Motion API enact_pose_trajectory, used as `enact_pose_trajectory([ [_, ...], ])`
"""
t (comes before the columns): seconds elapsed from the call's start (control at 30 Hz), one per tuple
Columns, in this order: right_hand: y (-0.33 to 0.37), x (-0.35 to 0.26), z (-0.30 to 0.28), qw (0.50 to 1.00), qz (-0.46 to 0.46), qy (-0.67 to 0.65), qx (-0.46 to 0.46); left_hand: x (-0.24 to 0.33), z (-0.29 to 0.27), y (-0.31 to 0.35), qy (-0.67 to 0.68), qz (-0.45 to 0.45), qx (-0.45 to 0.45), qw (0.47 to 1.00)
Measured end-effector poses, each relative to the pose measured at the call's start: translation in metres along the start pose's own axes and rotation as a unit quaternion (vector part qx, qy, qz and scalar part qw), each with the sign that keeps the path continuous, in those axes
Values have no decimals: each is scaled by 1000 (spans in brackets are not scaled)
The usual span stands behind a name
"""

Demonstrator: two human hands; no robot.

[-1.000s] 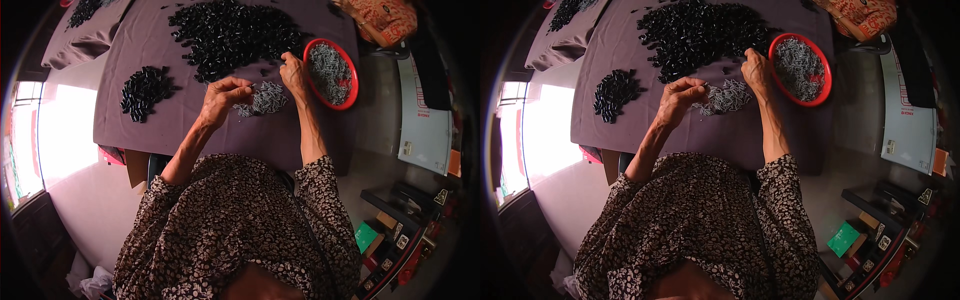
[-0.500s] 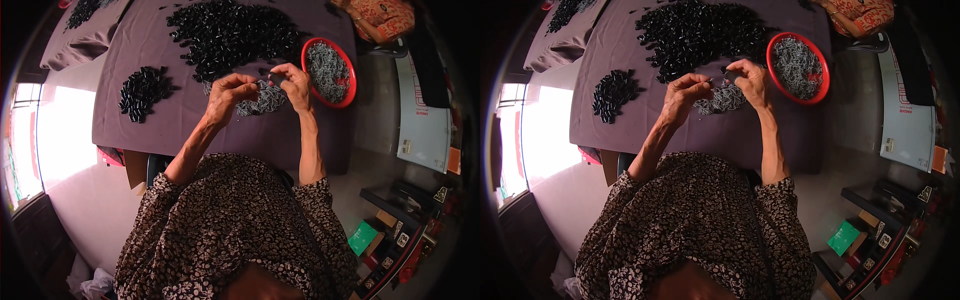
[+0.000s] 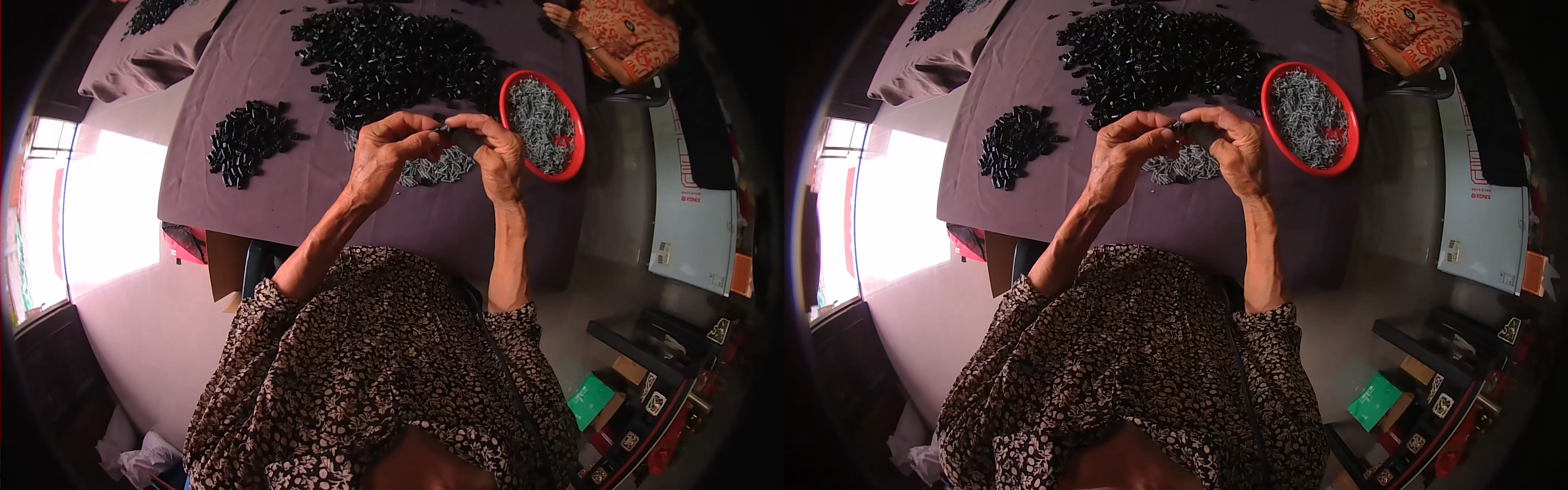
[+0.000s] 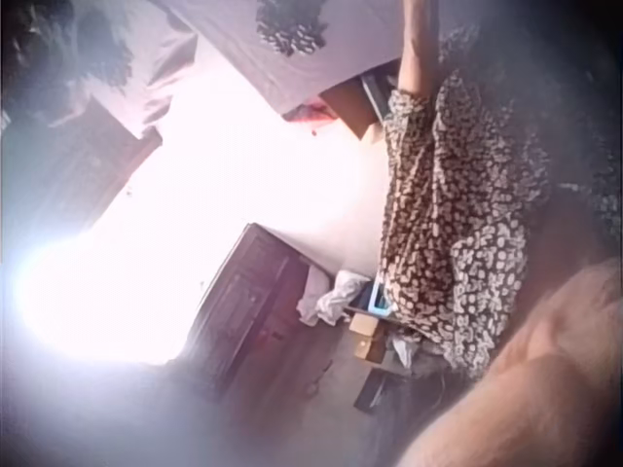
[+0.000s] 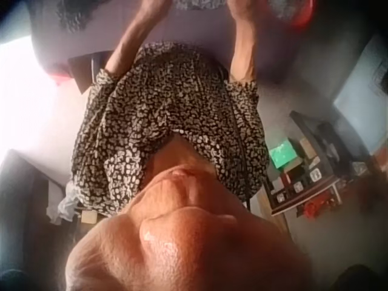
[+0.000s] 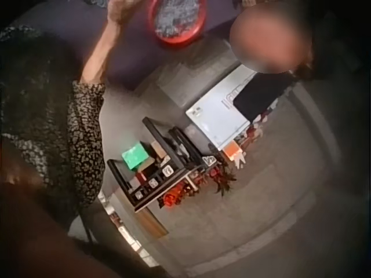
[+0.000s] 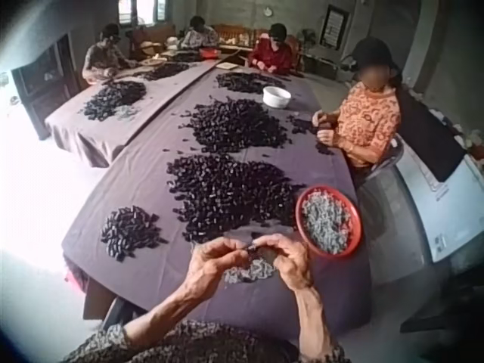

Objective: The person sorts small black plastic components by hand on a workbench, inspecting them and placing them into a red container.

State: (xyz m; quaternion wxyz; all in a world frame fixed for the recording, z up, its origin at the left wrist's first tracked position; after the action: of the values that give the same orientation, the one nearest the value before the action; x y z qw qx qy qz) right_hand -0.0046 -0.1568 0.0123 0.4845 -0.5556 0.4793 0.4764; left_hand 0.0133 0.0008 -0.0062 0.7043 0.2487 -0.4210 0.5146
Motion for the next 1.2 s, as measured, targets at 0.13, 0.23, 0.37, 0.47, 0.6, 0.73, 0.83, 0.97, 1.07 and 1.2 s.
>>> enact_pose_trajectory([
  [0.13,4,-7,3,995,5,97,5,-2,-1,1,28,1,4,1000],
  [0.23,1,-21,8,954,-112,275,24,-2,-3,1,14,3,6,1000],
  [0.37,0,-27,16,945,-143,292,33,2,-1,1,8,6,6,1000],
  [0.47,2,-30,17,917,-168,360,49,3,0,0,18,5,11,1000],
  [0.6,4,-33,15,901,-187,390,36,6,5,0,26,11,28,999],
  [0.73,4,-35,17,909,-183,369,56,6,7,-1,57,5,39,998],
  [0.83,3,-32,17,904,-218,362,64,3,8,-2,85,-6,49,995],
  [0.97,2,-27,17,888,-235,390,67,-3,3,-3,139,-29,89,986],
  [1.07,6,-30,19,902,-225,360,82,-3,4,-1,157,-32,56,985],
  [1.2,2,-20,22,966,-144,198,82,-11,4,-4,264,-49,52,962],
])
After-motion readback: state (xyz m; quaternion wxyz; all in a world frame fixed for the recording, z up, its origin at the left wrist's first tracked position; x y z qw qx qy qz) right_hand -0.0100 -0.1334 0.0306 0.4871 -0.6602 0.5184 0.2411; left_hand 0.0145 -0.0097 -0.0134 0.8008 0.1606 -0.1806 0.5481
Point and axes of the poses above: each hand's wrist, its own y-axis away from the middle knuckle, its own z-axis out of the palm, x = y × z, the point moved 2 cm from there along -y, towards the middle knuckle, and after that the axes turned 7 degrees about z, right-handed, at the moved point
